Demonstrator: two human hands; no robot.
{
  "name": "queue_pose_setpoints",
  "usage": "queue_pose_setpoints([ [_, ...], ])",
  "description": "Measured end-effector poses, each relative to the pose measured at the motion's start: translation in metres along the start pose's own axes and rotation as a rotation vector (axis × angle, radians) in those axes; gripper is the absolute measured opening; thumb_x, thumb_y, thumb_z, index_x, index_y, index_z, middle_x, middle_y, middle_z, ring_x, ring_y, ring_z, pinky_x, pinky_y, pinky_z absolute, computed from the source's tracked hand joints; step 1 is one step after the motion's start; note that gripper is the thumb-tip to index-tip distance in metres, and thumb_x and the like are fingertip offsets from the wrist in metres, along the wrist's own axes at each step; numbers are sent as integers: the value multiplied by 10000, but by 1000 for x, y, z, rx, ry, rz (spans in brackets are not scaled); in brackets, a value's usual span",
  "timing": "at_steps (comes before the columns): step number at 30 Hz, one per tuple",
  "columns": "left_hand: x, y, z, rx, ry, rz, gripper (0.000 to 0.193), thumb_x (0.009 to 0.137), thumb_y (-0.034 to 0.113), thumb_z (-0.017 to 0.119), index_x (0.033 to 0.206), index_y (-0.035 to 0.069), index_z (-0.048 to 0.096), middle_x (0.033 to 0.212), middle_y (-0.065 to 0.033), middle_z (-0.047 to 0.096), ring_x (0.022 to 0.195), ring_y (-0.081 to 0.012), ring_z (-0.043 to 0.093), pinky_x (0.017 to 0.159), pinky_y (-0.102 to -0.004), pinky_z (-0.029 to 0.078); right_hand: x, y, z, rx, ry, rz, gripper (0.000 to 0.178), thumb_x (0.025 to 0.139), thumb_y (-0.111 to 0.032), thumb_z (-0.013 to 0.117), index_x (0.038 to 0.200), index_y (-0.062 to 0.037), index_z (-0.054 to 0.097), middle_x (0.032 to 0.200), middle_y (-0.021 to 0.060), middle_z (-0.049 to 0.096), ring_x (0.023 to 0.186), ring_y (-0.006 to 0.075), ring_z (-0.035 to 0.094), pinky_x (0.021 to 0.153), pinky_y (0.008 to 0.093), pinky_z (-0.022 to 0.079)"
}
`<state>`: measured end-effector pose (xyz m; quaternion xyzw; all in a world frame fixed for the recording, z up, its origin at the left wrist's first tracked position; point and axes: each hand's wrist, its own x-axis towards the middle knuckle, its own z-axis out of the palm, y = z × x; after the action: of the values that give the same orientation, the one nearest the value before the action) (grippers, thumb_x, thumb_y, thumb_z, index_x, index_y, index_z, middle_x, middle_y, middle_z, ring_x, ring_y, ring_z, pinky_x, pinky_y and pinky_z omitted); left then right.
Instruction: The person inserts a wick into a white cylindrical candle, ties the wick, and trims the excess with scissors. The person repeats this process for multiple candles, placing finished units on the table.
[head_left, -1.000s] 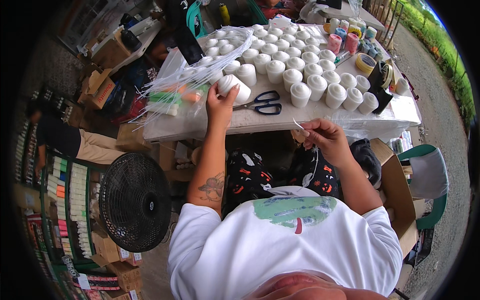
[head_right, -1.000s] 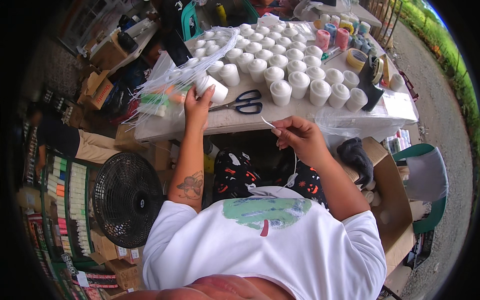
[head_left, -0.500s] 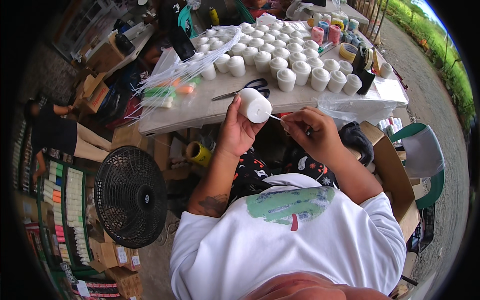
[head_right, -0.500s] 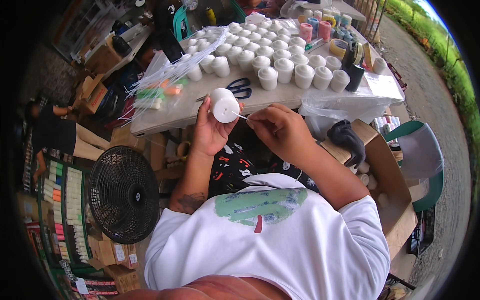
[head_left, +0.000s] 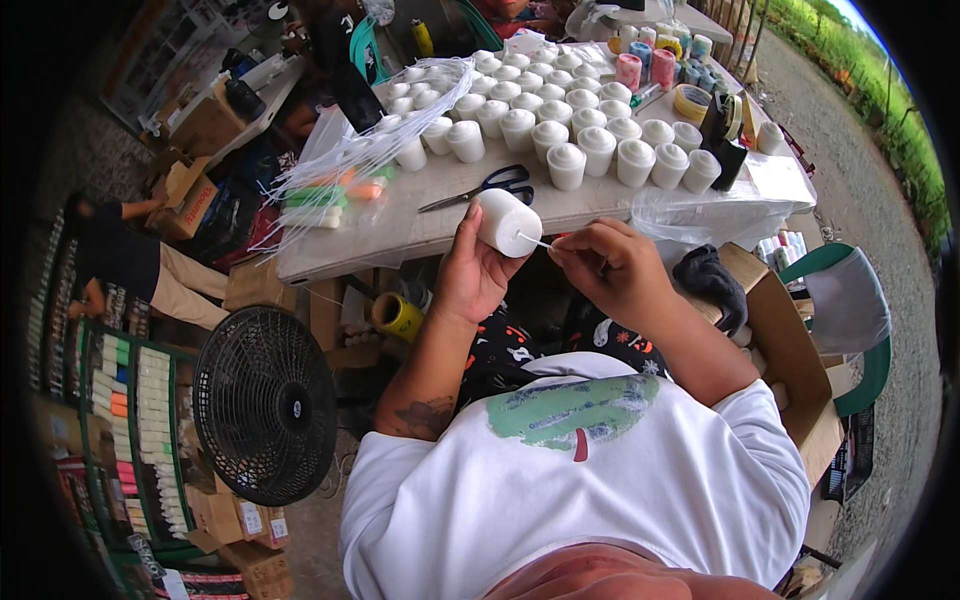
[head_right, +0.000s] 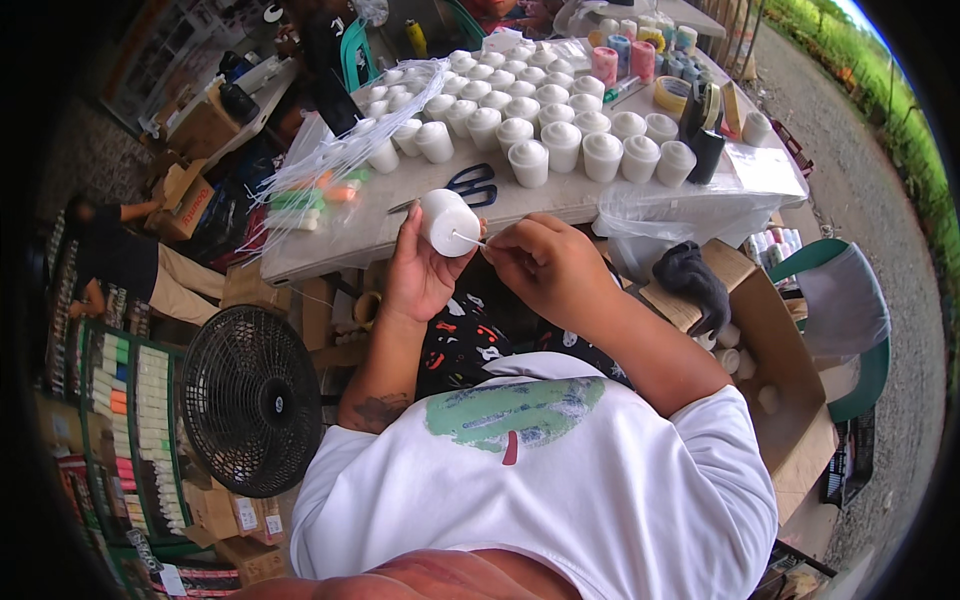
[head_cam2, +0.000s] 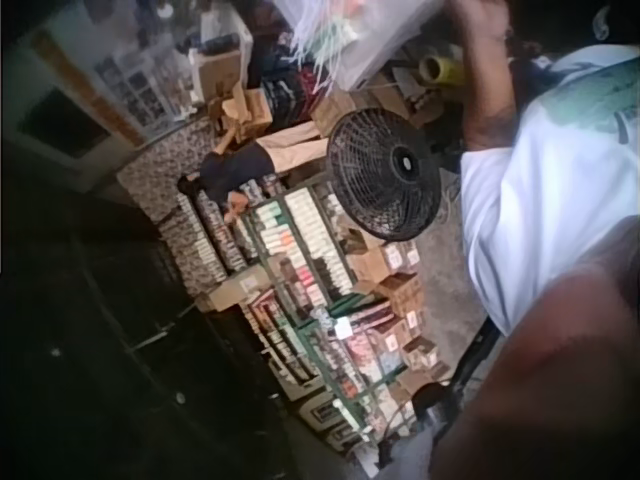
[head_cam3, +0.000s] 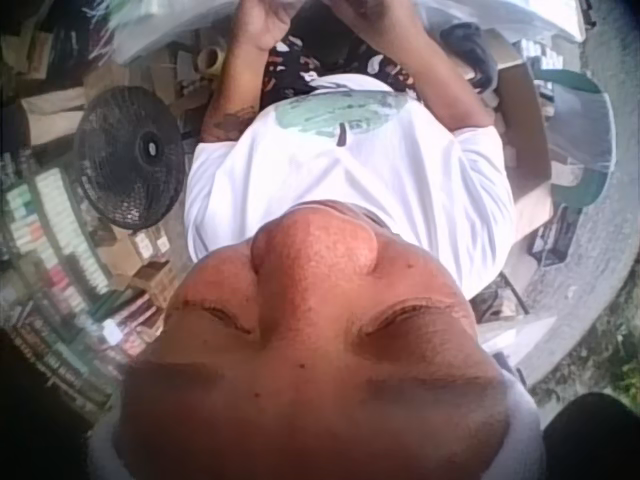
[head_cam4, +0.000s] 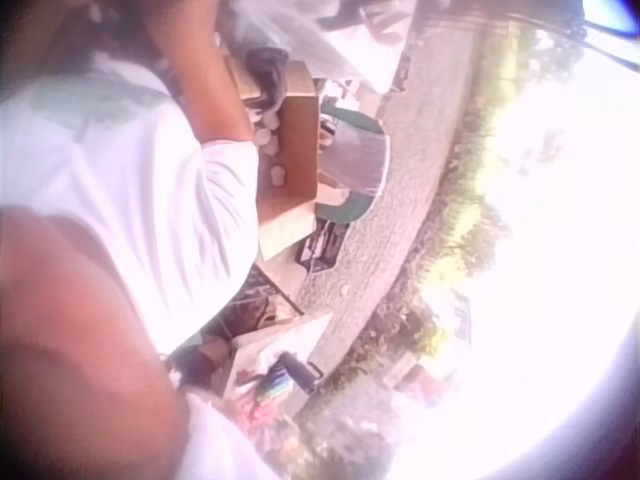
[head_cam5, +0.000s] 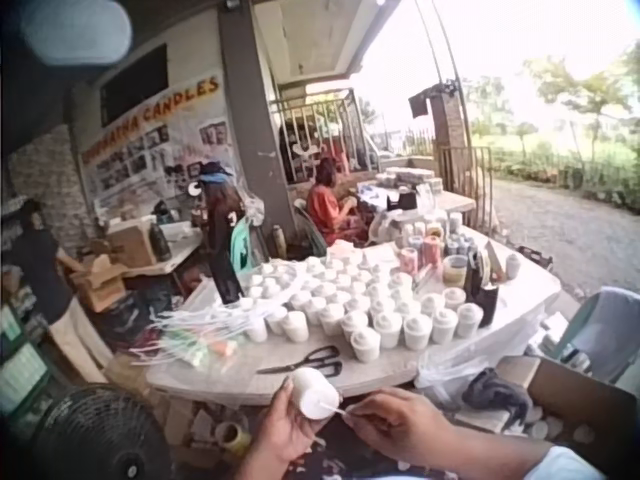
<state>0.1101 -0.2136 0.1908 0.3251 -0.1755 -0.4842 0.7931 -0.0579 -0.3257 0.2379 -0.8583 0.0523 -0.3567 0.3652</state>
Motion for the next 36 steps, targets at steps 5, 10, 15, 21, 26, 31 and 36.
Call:
queue_pose_setpoints([
  [5,-1,-2,5,78,32,79,427,954,407,492,1231,82,485,1136,-60,591,1030,-173,605,810,-311,545,0,3,-1,-24,16,-4,117,764,-63,706,841,-49,620,759,94,597,674,243,644,595,326,525],
  [10,-1,-2,8,130,50,126,408,945,373,526,1222,75,491,1121,-58,587,1023,-177,599,844,-321,527,1,5,-2,-82,19,-23,114,756,-47,697,837,-53,617,759,87,592,671,246,639,594,332,527],
  [15,-1,-3,3,274,36,338,456,866,158,662,1248,48,440,1162,-91,545,1063,-197,571,885,-354,516,0,7,-4,-32,1,-23,91,788,-47,686,862,-47,633,785,95,604,673,237,635,613,320,519],
  [21,-7,-1,15,910,-47,965,682,726,-49,745,1291,35,372,1313,-178,462,1184,-256,508,987,-377,442,-15,26,-15,50,64,84,87,820,-10,667,904,-24,650,823,80,616,715,184,621,627,283,494],
  [26,-12,5,13,1144,-94,1109,746,710,-102,723,1322,36,319,1365,-219,399,1186,-276,505,981,-380,457,-13,13,-23,47,107,-32,121,815,17,663,931,-14,649,815,58,607,715,157,608,615,274,492],
  [31,-12,2,19,1168,32,1166,662,653,-49,738,1243,21,447,1216,-178,556,1133,-332,536,979,-421,419,-1,-17,-30,-52,113,-272,202,759,40,688,938,-35,634,792,69,585,676,193,593,580,302,479],
  [36,-14,5,20,1261,31,1171,685,615,-67,721,1239,29,455,1208,-170,556,1123,-339,523,979,-433,407,3,-22,-26,-205,76,-413,237,716,36,706,929,-45,641,805,71,579,674,208,594,567,316,480],
])
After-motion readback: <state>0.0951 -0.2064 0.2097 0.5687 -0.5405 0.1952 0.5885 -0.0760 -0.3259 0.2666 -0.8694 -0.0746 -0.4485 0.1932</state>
